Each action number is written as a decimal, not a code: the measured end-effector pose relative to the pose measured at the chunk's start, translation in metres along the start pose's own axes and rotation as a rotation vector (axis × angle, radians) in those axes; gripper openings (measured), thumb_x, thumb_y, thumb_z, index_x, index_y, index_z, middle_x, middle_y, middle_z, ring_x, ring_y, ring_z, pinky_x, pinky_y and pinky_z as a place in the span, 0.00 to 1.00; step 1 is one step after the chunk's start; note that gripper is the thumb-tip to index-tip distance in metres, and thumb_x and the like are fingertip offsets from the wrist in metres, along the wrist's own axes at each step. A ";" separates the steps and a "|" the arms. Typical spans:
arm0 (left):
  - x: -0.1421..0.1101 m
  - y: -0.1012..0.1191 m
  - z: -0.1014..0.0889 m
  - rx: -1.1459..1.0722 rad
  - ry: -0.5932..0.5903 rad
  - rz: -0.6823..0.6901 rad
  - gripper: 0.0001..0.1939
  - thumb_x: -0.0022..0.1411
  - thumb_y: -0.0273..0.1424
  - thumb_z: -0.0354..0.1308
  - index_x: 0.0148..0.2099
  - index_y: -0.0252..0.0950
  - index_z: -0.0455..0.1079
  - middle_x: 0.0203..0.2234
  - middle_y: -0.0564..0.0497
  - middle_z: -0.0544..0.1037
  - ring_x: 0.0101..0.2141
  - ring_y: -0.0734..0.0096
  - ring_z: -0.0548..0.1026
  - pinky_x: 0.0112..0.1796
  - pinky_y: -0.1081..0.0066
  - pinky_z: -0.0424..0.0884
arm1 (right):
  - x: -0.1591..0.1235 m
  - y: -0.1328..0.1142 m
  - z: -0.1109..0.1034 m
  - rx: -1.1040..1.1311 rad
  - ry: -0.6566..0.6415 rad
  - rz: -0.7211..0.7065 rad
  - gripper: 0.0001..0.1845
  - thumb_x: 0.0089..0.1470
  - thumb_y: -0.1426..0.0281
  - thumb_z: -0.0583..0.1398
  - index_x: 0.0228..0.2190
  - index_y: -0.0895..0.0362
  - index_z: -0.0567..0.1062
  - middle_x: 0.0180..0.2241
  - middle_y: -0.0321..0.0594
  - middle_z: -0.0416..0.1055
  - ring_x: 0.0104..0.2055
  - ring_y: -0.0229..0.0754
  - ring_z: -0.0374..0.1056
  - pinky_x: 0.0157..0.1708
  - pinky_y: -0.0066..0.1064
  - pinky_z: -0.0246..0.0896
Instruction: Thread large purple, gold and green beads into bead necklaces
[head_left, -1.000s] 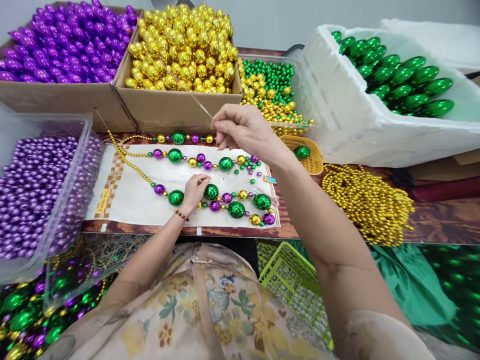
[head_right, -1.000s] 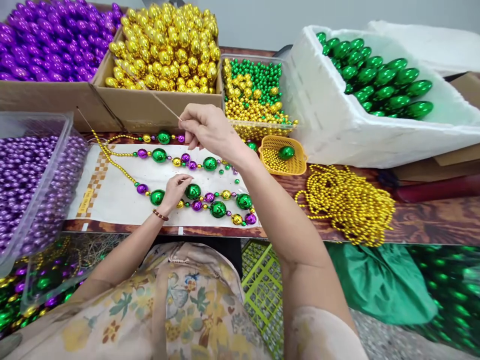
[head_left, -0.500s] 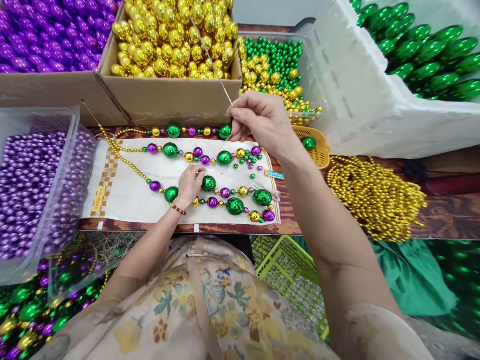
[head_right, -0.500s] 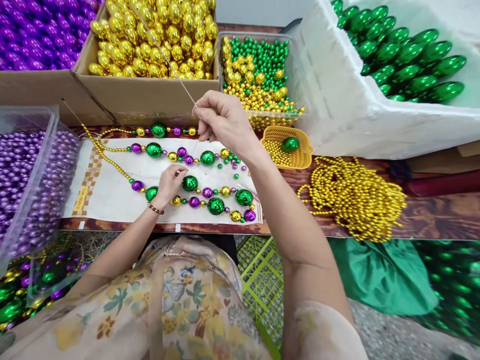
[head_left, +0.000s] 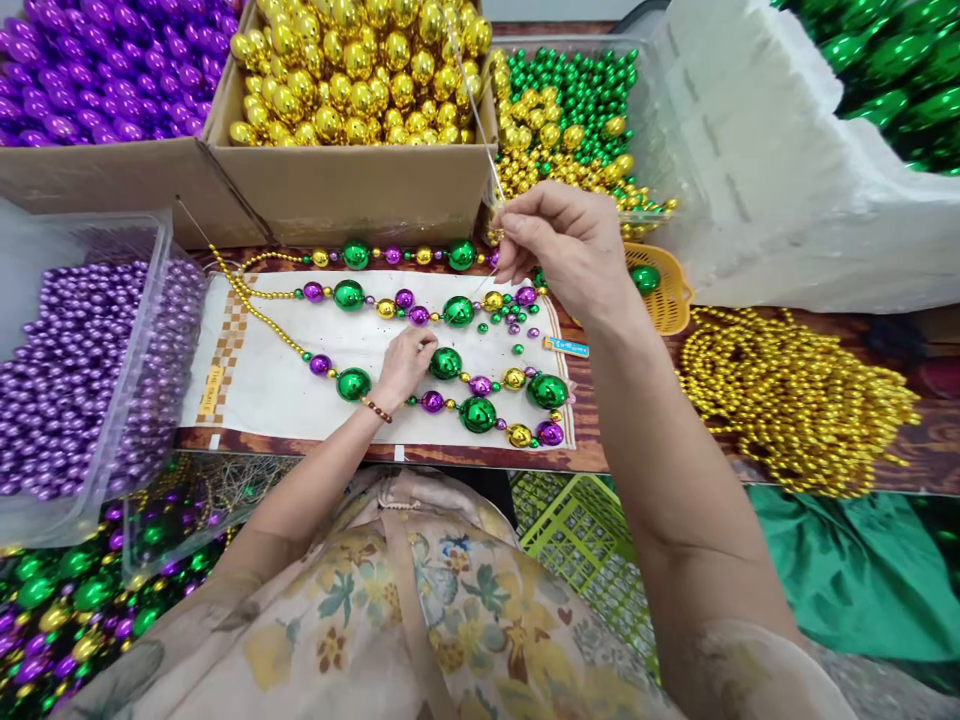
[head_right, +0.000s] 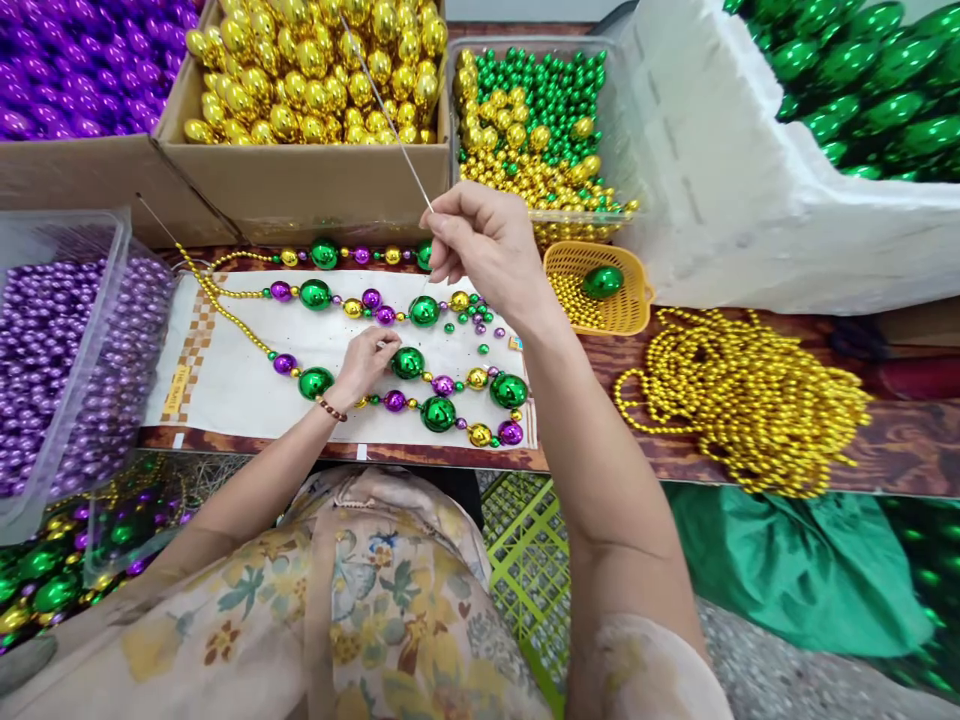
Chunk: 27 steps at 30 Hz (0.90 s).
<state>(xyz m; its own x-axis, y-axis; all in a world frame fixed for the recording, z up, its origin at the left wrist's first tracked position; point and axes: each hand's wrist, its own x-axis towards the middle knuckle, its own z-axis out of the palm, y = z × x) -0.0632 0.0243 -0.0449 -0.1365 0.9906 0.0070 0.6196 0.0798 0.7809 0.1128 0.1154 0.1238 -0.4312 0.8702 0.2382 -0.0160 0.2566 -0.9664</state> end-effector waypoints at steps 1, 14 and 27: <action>0.000 0.002 0.004 -0.009 -0.008 0.010 0.07 0.65 0.25 0.55 0.37 0.35 0.75 0.36 0.48 0.78 0.37 0.67 0.75 0.39 0.69 0.72 | -0.002 0.001 -0.003 -0.002 -0.004 -0.004 0.13 0.55 0.59 0.69 0.28 0.53 0.75 0.20 0.33 0.73 0.20 0.35 0.68 0.18 0.26 0.63; -0.010 0.034 0.040 0.034 -0.134 0.117 0.05 0.66 0.23 0.54 0.37 0.37 0.69 0.36 0.48 0.75 0.41 0.65 0.73 0.47 0.66 0.69 | -0.024 0.008 -0.040 -0.055 0.132 -0.017 0.13 0.54 0.57 0.70 0.29 0.50 0.75 0.20 0.33 0.71 0.21 0.36 0.65 0.20 0.30 0.64; -0.006 0.034 0.037 0.211 -0.255 0.113 0.12 0.70 0.28 0.52 0.39 0.35 0.77 0.37 0.45 0.77 0.40 0.64 0.76 0.45 0.67 0.70 | -0.023 0.020 -0.025 0.070 0.294 0.025 0.08 0.57 0.65 0.65 0.28 0.54 0.74 0.19 0.30 0.65 0.16 0.31 0.59 0.15 0.24 0.54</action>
<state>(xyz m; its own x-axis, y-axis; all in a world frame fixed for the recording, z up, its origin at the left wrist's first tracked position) -0.0122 0.0249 -0.0412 0.1232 0.9882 -0.0912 0.7698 -0.0372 0.6372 0.1452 0.1114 0.1012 -0.1526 0.9629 0.2227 -0.0752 0.2134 -0.9741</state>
